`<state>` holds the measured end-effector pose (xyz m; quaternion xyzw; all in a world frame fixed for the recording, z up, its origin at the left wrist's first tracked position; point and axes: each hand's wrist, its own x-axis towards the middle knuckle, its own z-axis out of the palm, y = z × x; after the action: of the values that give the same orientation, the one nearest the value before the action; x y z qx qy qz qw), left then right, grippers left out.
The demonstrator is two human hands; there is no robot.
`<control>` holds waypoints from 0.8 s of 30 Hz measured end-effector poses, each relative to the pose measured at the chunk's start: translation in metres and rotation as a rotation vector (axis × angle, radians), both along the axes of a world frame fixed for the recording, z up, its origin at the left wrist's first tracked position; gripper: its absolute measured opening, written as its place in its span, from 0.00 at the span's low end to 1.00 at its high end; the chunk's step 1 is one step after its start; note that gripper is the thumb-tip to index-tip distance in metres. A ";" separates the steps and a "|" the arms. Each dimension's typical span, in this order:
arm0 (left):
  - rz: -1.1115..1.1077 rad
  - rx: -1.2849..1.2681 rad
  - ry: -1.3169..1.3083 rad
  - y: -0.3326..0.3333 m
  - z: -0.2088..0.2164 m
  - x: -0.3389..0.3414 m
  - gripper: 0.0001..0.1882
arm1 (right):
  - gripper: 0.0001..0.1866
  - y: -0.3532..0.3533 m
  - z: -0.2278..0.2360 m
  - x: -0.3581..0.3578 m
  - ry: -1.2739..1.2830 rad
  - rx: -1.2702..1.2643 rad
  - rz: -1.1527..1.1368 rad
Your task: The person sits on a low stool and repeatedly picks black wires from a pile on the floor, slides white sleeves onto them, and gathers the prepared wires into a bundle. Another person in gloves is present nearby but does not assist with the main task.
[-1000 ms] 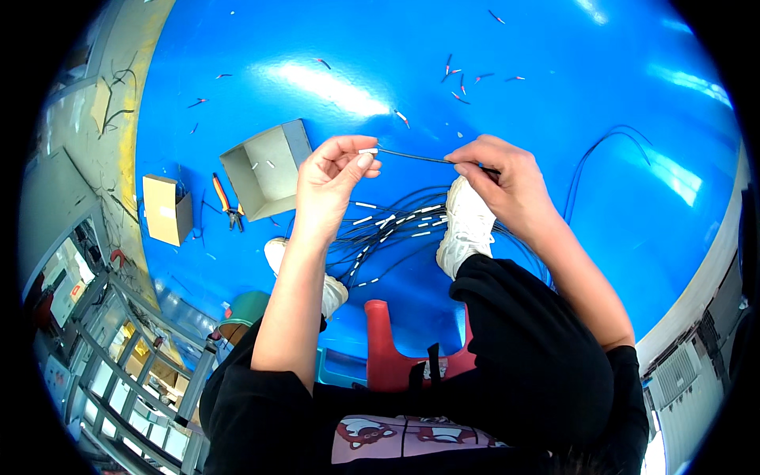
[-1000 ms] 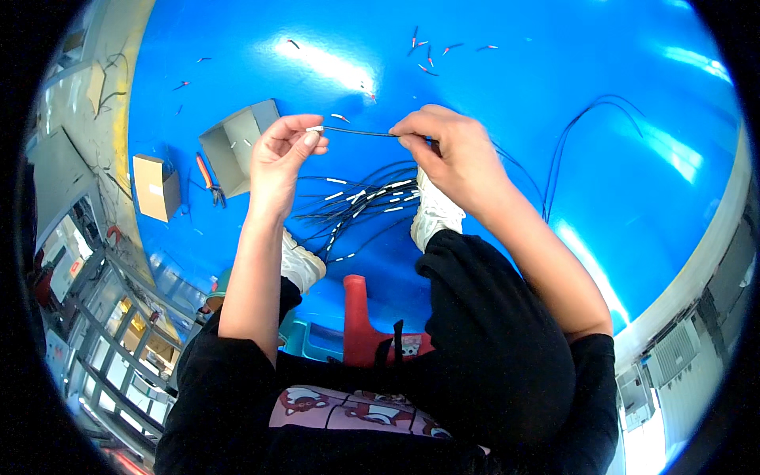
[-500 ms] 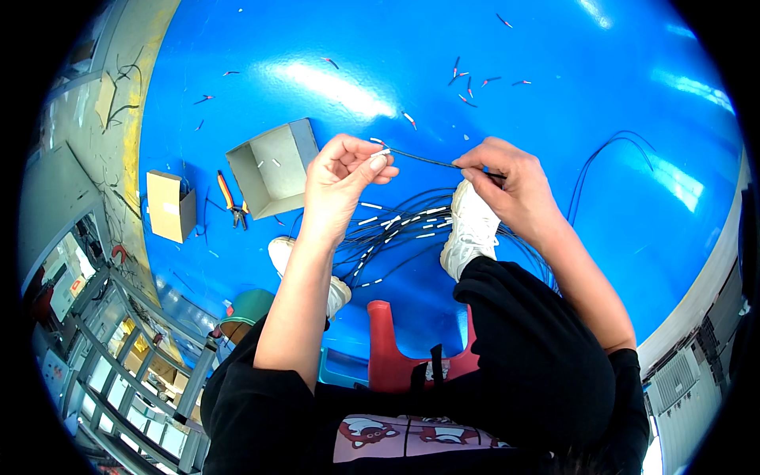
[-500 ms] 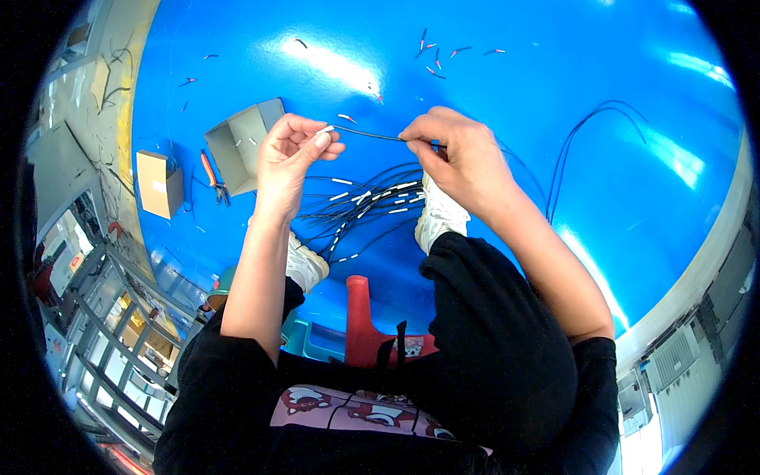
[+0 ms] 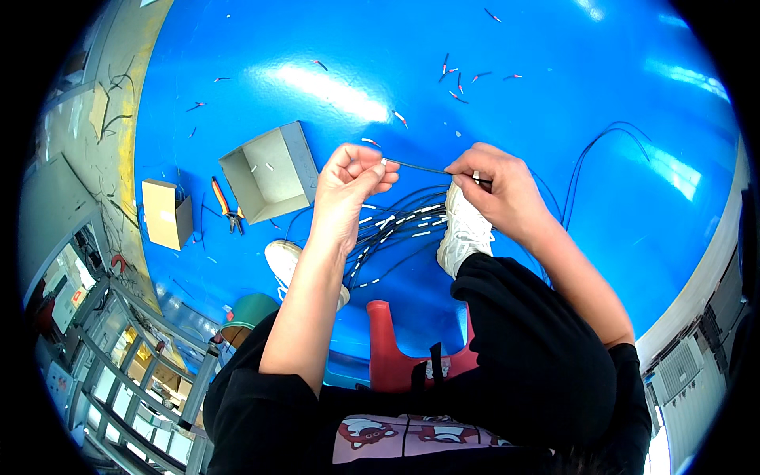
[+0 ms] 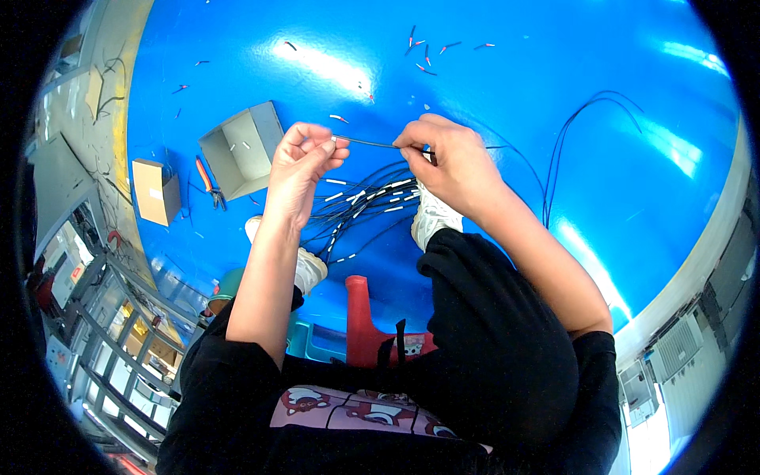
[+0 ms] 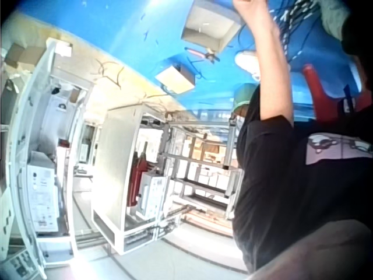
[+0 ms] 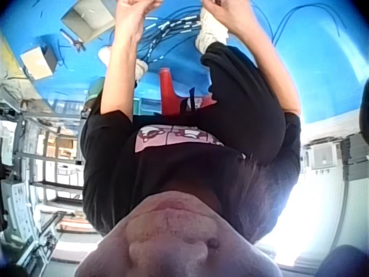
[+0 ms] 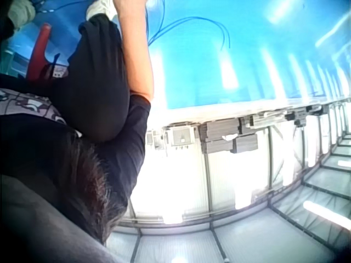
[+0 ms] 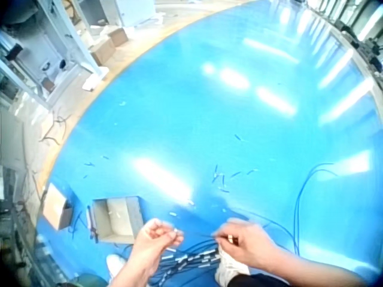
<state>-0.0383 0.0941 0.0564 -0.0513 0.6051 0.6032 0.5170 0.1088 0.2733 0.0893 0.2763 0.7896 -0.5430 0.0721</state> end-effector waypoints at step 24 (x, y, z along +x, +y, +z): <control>0.330 0.246 -0.305 -0.006 -0.017 0.017 0.08 | 0.05 -0.006 0.005 -0.003 0.003 0.078 -0.014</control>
<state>-0.0210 0.0885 0.0394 -0.1765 0.4258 0.7337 0.4993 0.1059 0.2677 0.0940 0.2837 0.8083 -0.5129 0.0562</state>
